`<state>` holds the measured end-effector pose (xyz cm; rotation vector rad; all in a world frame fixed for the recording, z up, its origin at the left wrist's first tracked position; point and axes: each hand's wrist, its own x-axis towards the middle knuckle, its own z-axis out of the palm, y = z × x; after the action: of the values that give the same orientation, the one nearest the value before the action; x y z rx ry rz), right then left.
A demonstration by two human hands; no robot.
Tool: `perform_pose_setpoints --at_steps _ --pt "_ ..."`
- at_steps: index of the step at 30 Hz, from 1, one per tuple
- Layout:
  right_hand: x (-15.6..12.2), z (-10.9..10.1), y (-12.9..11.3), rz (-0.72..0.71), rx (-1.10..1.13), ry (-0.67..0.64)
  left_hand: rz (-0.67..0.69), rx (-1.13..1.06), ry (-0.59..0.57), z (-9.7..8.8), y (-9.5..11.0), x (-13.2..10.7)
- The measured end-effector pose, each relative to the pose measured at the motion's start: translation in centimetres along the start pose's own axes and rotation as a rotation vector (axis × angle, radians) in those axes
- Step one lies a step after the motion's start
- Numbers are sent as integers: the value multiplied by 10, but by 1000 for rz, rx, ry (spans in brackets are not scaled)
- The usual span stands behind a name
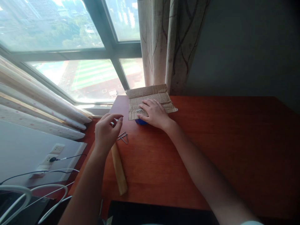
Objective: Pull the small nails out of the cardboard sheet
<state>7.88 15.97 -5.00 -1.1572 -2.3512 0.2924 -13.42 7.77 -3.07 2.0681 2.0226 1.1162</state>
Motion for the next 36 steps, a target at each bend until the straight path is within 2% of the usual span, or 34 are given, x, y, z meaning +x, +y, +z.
perform_pose_setpoints --at_steps 3,6,12,14,18,22,25,30,36 --pt "0 0 0 2 1 -4 82 -47 -14 6 16 14" --pt "0 0 0 0 9 -10 154 -45 -87 17 25 27" --pt "0 -1 -2 -3 6 -13 188 -9 -236 30 23 45" --pt "0 -1 -2 -3 6 -11 194 -28 -205 30 23 48" --pt "0 -1 -2 3 7 -6 184 -95 -41 27 27 49" --pt "0 0 -2 1 4 -9 67 -256 122 16 31 50" --pt "0 0 -1 2 5 -9 -9 -306 193 1 27 45" --pt "0 -1 -1 6 9 -2 -120 -309 161 -14 2 18" --pt "0 -1 -1 9 14 -6 -164 -121 -91 -4 -30 -19"
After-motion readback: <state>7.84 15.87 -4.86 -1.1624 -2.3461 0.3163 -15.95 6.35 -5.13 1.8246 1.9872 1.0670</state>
